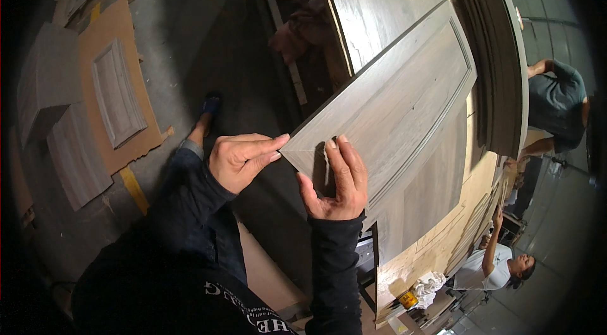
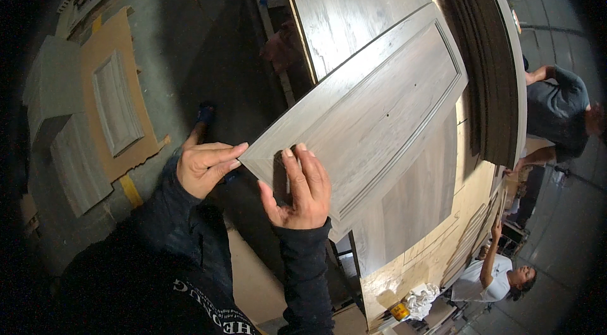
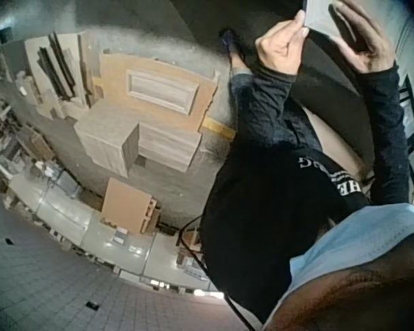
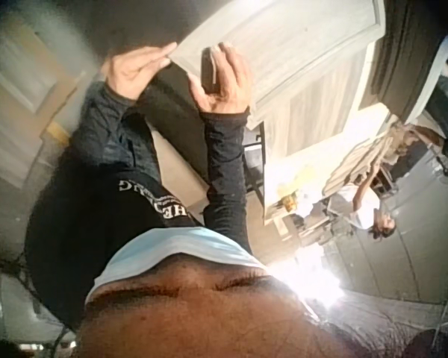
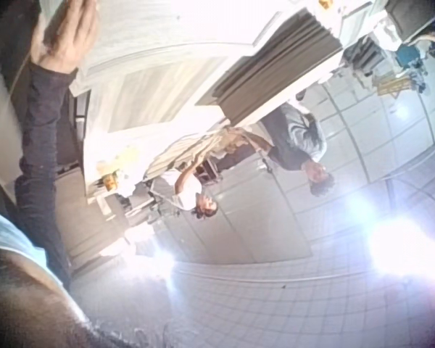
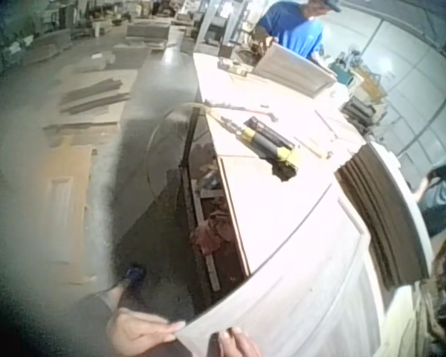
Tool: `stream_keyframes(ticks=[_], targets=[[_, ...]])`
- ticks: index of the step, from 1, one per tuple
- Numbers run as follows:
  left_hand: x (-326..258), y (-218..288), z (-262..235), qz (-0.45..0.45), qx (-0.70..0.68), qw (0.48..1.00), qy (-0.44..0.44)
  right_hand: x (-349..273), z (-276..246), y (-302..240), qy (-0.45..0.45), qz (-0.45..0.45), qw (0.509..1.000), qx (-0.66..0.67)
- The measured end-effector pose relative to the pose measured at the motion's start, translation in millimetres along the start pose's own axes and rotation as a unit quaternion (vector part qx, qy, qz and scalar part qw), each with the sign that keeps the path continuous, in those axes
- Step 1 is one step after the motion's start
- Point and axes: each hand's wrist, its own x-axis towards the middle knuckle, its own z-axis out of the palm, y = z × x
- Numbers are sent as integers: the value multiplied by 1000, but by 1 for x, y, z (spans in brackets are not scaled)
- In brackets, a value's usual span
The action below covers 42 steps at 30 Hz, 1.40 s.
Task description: The person constructs wooden panels by aligning wooden trim pieces along the borders by hand and fastening them using a pneumatic nail gun, turning each panel to secure all sides.
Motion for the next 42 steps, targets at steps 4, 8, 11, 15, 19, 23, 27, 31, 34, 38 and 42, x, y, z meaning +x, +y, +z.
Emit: stream_keyframes(ticks=[4,8,11,15,19,23,27,31,34,38,42], targets=[[2,-3,0,-5,-19,1000,0,2,1,2,-17,-11,1000,-16],[-1,7,-8,-35,-25,999,-2,4,-3,-6,-27,-23,999,-12],[5,-2,-5,21,16,999,-25,3,-4,-1,-21,-23,999,-38],[-3,1,5,-32,-40,999,8,-1,-7,-4,-25,-21,998,-46],[3,2,-4,-35,-31,999,-4,8,-8,-4,-27,-32,999,-33],[18,8,-20,-50,-40,997,-48,16,-9,-6,-44,-19,999,-27],[102,9,-50,108,44,991,-60,20,-17,-4,-34,-14,998,-52],[259,26,-55,298,221,928,30,19,-25,-12,-15,13,999,-25],[359,7,-40,292,442,846,58,26,-23,-12,-27,-21,999,1],[403,-10,-19,133,553,816,-103,18,-19,-13,-34,-10,999,15],[398,13,-10,100,560,807,-160,11,-25,-24,-27,-3,1000,12]])
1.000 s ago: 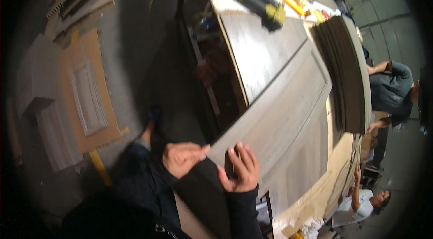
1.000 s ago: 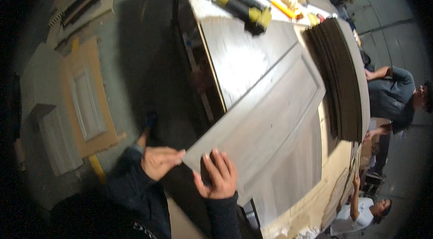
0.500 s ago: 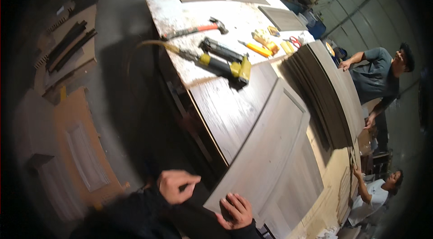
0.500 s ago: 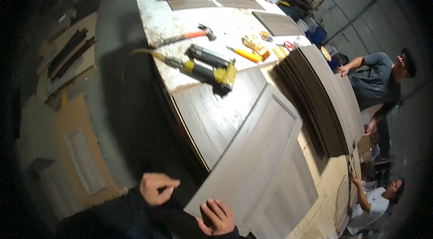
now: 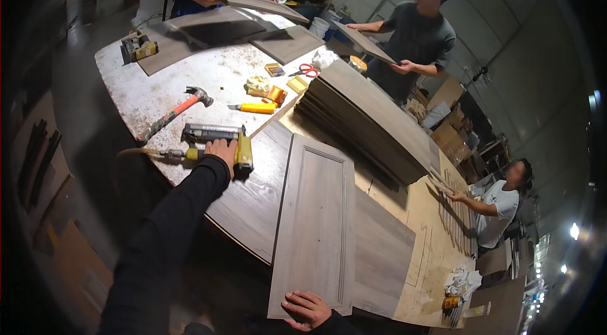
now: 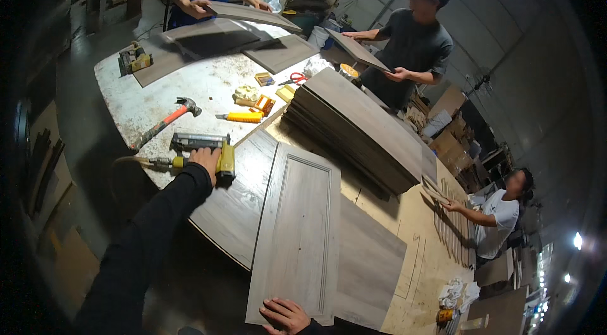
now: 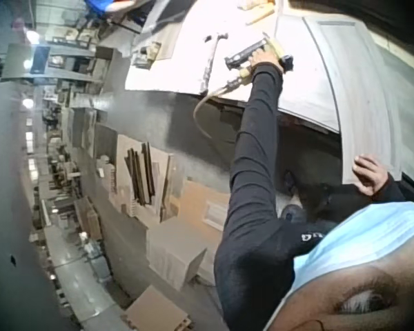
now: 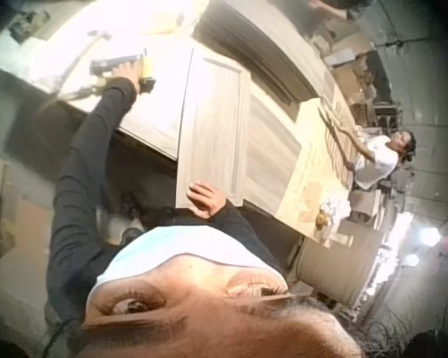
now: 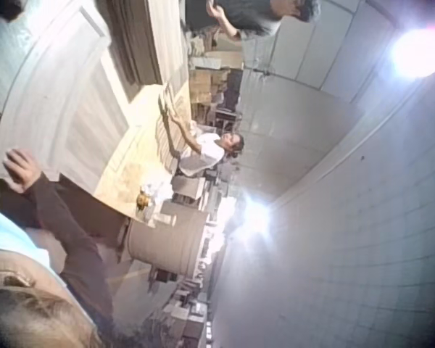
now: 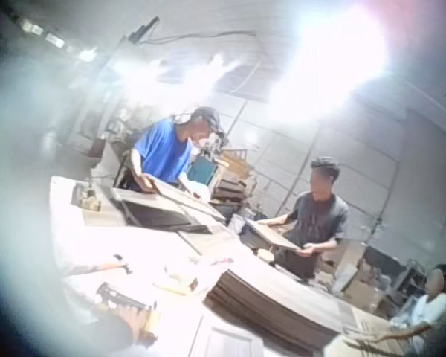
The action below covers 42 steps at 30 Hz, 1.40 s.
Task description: The person constructs wooden panels by aligning wooden trim pieces along the borders by hand and fastening them using a pneumatic nail gun, turning each panel to secure all sides.
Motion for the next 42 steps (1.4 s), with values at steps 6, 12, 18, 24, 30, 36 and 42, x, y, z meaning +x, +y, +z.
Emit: stream_keyframes(ticks=[6,12,18,24,30,36,42], targets=[[-68,-30,-56,134,-58,980,-136,15,0,22,-60,8,997,55],[-185,-52,-60,219,-521,795,-221,19,-8,28,-25,17,998,-59],[-271,-34,24,167,-579,744,-287,7,14,29,-36,52,996,-66],[-305,-39,117,344,-766,420,-343,3,16,26,-46,57,995,-71],[-287,-25,123,414,-758,415,-285,3,11,28,-45,57,994,-76],[-300,-27,135,398,-775,398,-289,3,16,30,-45,61,995,-71],[-289,-26,127,424,-771,354,-318,4,13,28,-38,53,996,-65]])
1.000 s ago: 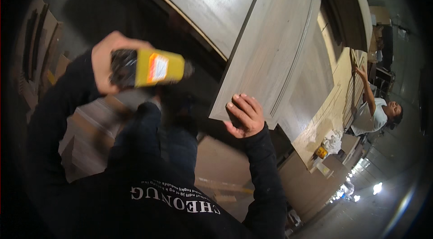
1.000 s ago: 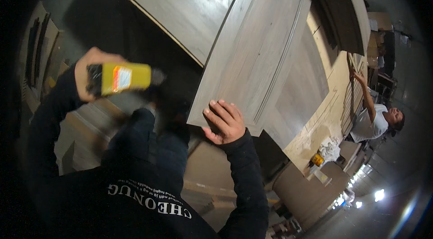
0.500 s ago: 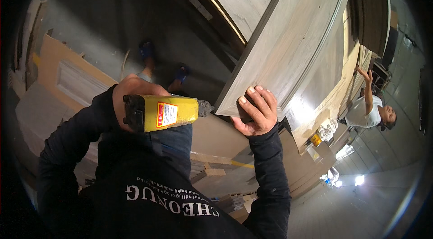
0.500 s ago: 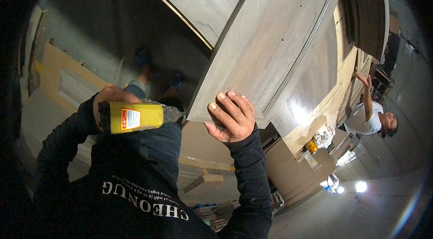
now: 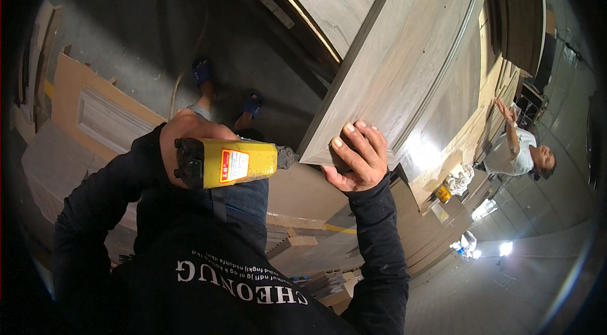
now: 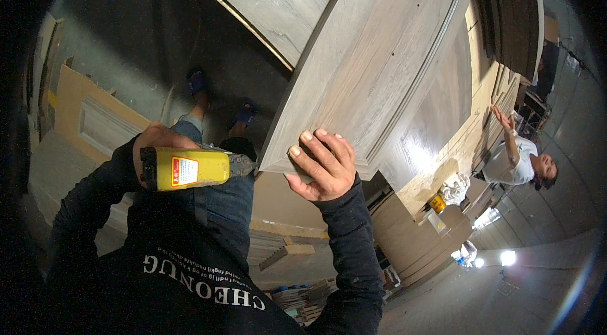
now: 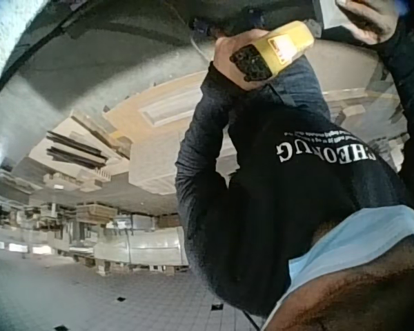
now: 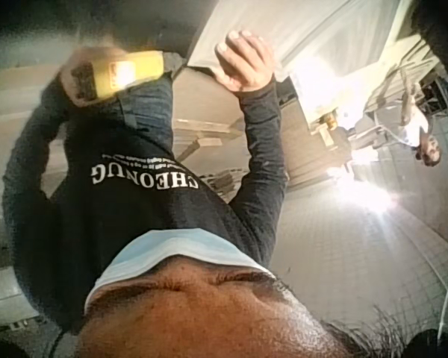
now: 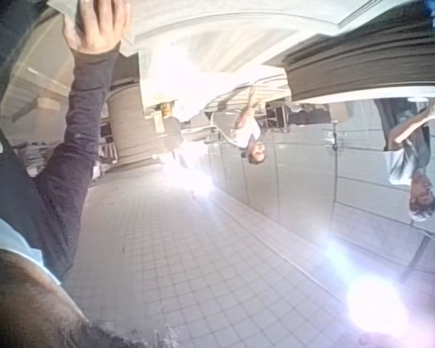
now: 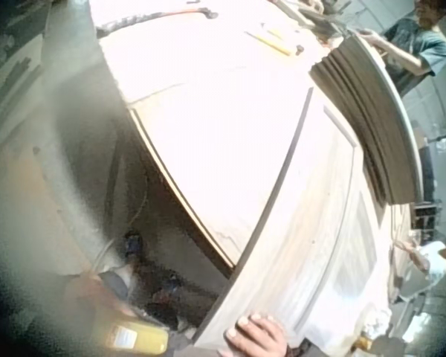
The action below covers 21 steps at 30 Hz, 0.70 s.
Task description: The person constructs wooden panels by aligning wooden trim pieces along the borders by hand and fastening them using a pneumatic nail gun, turning each panel to secure all sides.
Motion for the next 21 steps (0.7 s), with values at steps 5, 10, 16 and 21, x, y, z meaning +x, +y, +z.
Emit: stream_keyframes(ticks=[5,10,16,21], targets=[[3,2,2,6,60,998,30,-2,0,1,-1,2,1000,-2],[6,-5,3,29,-40,999,18,-2,2,3,-1,1,1000,3],[-9,-12,9,18,47,997,60,-1,-1,0,-3,-1,1000,-3],[42,54,19,-250,241,912,216,3,-6,3,-19,-14,1000,10]])
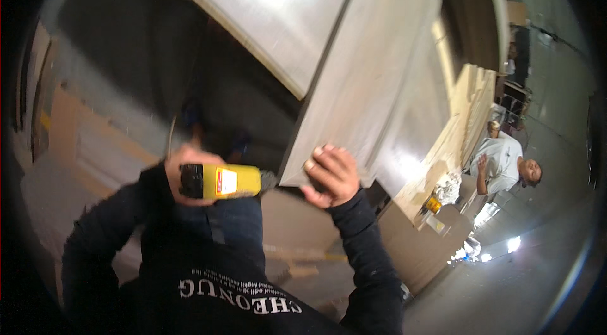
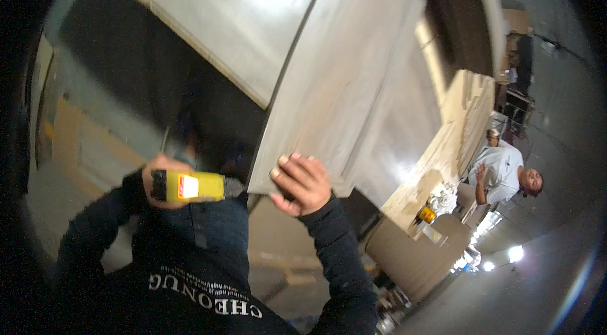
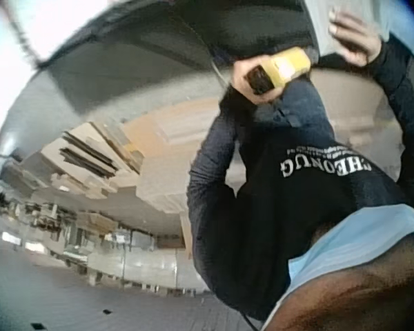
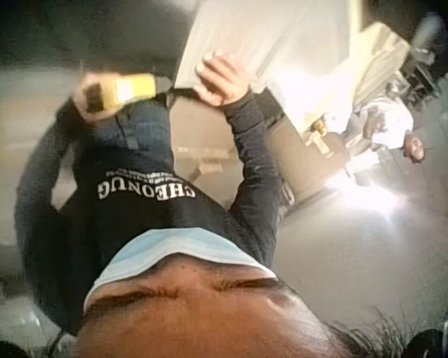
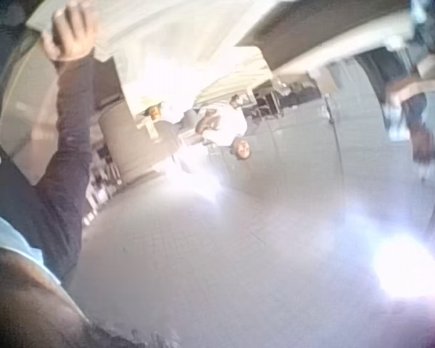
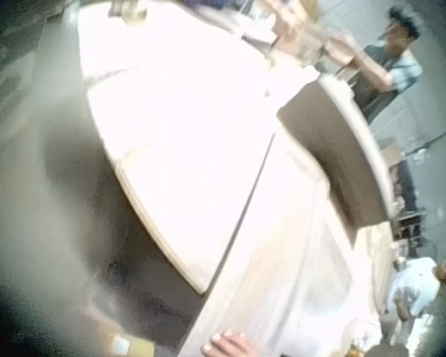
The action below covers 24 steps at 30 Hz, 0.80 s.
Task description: The person constructs wooden panels by aligning wooden trim pieces along the borders by hand and fastening them using a pneumatic nail gun, turning each panel to secure all sides.
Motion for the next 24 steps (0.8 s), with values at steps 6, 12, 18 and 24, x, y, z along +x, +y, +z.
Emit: stream_keyframes(ticks=[6,12,18,24], targets=[[-1,76,-31,-41,120,985,114,-31,32,-54,384,289,876,27],[77,170,-89,-101,370,881,276,-34,80,-56,357,560,460,589],[184,93,-183,-231,560,730,317,-57,71,-19,358,572,480,560],[252,101,-132,-108,695,668,242,-189,96,82,502,590,514,368]])
